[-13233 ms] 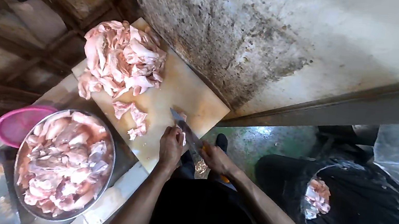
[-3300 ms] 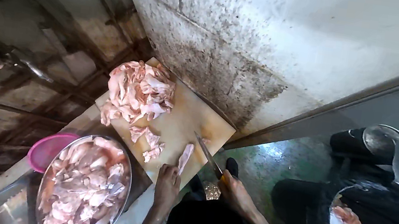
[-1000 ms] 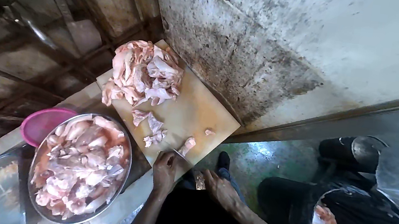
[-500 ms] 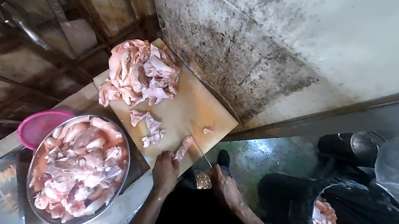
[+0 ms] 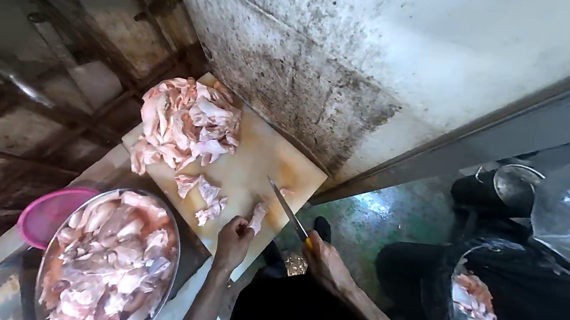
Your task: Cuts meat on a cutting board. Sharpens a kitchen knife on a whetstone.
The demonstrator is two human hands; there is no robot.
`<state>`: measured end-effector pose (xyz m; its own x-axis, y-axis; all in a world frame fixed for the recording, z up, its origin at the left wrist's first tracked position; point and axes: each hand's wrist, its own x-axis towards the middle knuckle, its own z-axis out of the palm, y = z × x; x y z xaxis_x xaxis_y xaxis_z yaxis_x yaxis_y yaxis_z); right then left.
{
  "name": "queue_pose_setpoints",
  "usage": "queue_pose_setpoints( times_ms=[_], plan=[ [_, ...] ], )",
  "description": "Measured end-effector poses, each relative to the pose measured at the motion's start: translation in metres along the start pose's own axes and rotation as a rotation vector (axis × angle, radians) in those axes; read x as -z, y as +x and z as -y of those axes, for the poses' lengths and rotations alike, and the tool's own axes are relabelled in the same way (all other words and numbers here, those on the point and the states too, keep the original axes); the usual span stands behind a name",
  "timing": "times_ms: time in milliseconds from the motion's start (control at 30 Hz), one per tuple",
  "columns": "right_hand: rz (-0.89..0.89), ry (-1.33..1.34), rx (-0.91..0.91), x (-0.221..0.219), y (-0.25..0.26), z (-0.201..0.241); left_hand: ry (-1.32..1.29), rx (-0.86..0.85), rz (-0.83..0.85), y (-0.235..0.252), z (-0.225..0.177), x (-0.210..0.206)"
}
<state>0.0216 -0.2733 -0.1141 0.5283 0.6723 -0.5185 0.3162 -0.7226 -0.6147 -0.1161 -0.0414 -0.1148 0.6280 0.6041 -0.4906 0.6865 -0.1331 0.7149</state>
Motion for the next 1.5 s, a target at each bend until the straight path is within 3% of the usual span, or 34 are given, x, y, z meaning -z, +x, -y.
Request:
queue_pose_setpoints(
  times_ms=[133, 300, 400, 533, 667, 800, 1067, 1200, 1400, 1500],
  plan=[
    [-0.044, 0.056, -0.013, -0.001, -0.005, -0.002, -0.266, -0.047, -0.035, 0.011, -0.031, -0.005],
    [-0.078, 0.095, -0.034, 0.002, -0.010, -0.002, -0.540, -0.241, -0.194, 0.015, -0.063, -0.017],
    [-0.093, 0.072, -0.014, -0.001, -0.014, -0.006, -0.381, -0.127, -0.255, 0.009, -0.046, -0.038],
    [-0.057, 0.053, 0.078, -0.014, -0.015, -0.005, -0.072, 0.048, -0.153, -0.008, -0.004, -0.061],
    [0.006, 0.029, 0.147, -0.031, -0.015, -0.005, 0.174, -0.173, -0.283, -0.023, 0.009, -0.060],
    [0.074, 0.043, 0.152, -0.039, -0.012, 0.008, 0.197, -0.355, -0.386, -0.006, 0.012, -0.061],
    [0.147, 0.092, 0.127, -0.043, -0.032, 0.009, 0.180, -0.415, -0.503, 0.012, 0.021, -0.072],
    [0.150, 0.078, 0.090, -0.042, -0.038, 0.013, 0.202, -0.433, -0.464, 0.016, 0.014, -0.069],
    [0.114, 0.049, 0.026, -0.047, -0.004, 0.046, 0.294, -0.387, -0.396, 0.021, 0.006, -0.063],
    [0.131, 0.031, 0.029, -0.041, -0.017, 0.035, 0.295, -0.419, -0.422, 0.023, 0.009, -0.064]
  ],
)
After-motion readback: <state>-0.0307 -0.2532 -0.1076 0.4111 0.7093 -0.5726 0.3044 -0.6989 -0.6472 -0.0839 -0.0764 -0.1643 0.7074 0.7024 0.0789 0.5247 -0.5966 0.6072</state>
